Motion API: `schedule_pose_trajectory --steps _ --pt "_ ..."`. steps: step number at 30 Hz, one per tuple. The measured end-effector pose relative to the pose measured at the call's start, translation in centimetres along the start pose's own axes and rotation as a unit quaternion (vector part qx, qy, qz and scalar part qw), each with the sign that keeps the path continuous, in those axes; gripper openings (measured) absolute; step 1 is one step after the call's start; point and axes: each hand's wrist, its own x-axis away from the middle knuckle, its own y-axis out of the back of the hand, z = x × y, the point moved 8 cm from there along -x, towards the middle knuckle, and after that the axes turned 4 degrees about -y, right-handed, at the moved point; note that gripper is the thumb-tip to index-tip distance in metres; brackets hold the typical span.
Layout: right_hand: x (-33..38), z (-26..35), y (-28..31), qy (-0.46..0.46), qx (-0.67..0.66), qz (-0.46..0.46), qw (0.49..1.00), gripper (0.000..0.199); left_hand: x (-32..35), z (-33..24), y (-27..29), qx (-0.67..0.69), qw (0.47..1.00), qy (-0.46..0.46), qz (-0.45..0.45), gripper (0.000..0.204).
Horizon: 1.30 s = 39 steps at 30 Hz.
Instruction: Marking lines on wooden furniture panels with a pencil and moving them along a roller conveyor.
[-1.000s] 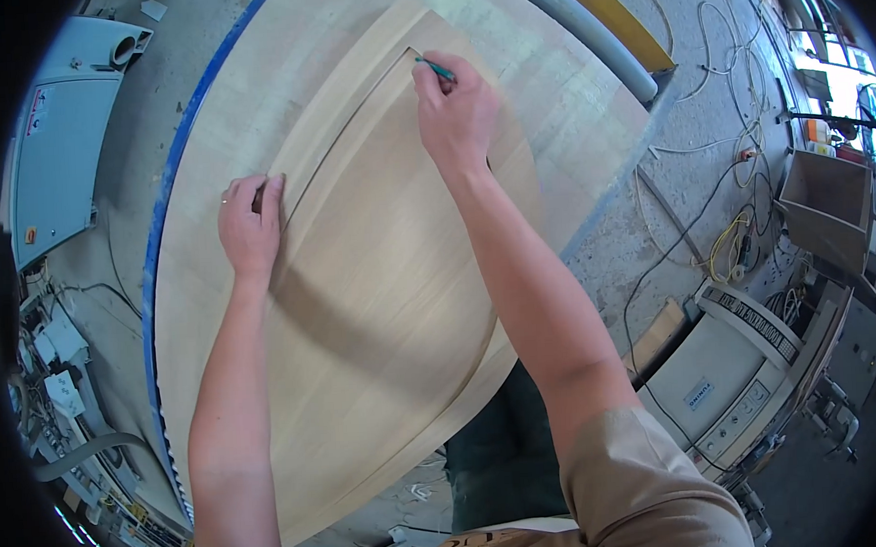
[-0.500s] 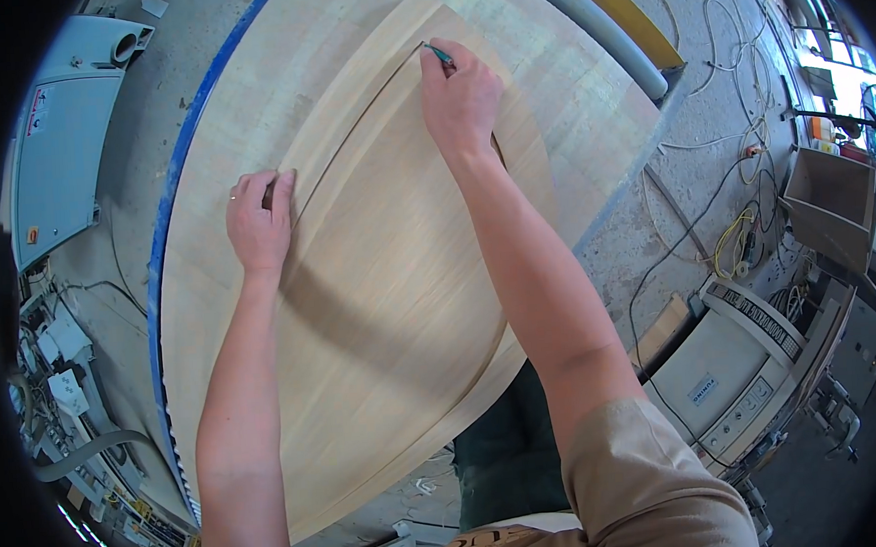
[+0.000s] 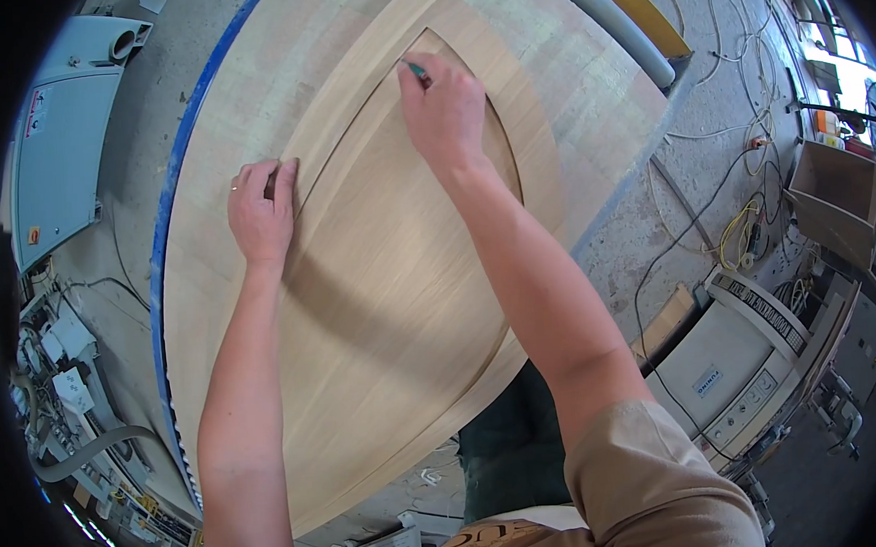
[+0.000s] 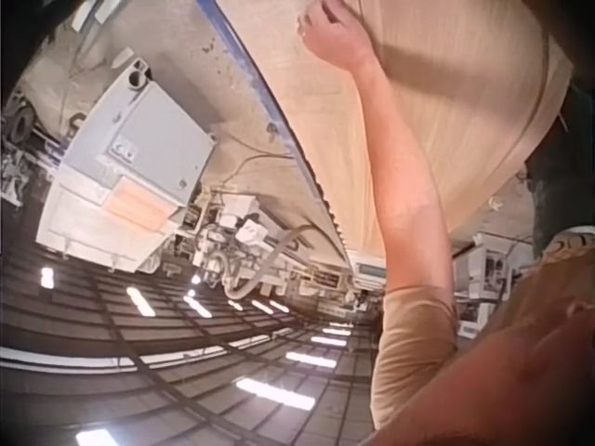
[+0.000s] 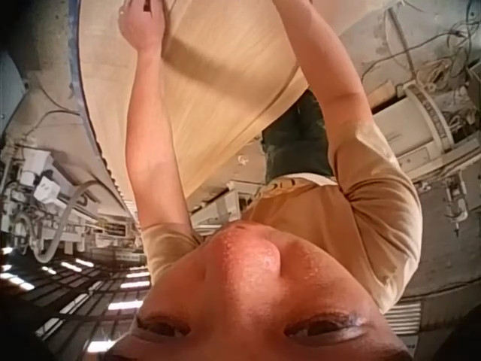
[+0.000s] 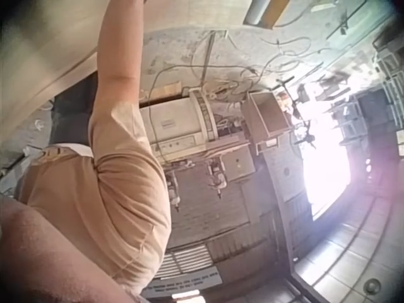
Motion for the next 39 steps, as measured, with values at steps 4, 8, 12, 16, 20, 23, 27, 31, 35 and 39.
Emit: schedule_pose_trajectory --steps 4,8,12,16,20,23,27,31,35,39 --pt "3.3 1.1 -1.2 0.014 -0.028 0.027 0.999 0.026 -0.1 0.0 0.0 0.0 1.0 -0.005 -0.002 0.025" --pt "6.8 2.1 -2.5 0.004 -0.058 0.045 0.997 0.023 0.0 -0.2 0.2 -0.007 1.0 -0.015 -0.008 0.026" --pt "10.3 3.1 -3.8 0.031 -0.073 0.065 0.995 0.017 -0.1 -0.2 0.1 0.002 1.0 -0.009 -0.003 0.027" --pt "13.1 4.3 -4.9 0.061 -0.083 0.072 0.992 0.014 -0.1 -0.1 0.0 0.003 1.0 -0.009 -0.004 0.028" --pt "14.8 4.7 -5.7 0.054 -0.103 0.104 0.988 0.015 -0.1 0.2 -0.1 0.003 1.0 -0.002 -0.004 0.03" --pt "13.8 4.3 -5.7 0.071 -0.096 0.126 0.985 0.016 0.0 0.4 0.1 -0.004 1.0 0.0 0.003 0.029" --pt "8.4 2.7 -3.7 0.034 -0.051 0.122 0.991 0.02 -0.1 0.2 0.2 -0.002 1.0 0.015 0.011 0.029" --pt "7.8 2.8 -3.5 0.0 -0.024 0.14 0.99 0.022 0.2 0.6 0.3 -0.005 1.0 0.015 0.011 0.029" --pt "11.9 3.5 -5.2 0.065 -0.055 0.141 0.986 0.019 0.1 0.6 -0.2 -0.003 1.0 0.008 0.005 0.029" --pt "17.6 5.9 -7.1 0.125 -0.101 0.141 0.977 0.015 0.3 1.2 -0.4 -0.006 1.0 -0.002 -0.002 0.03"
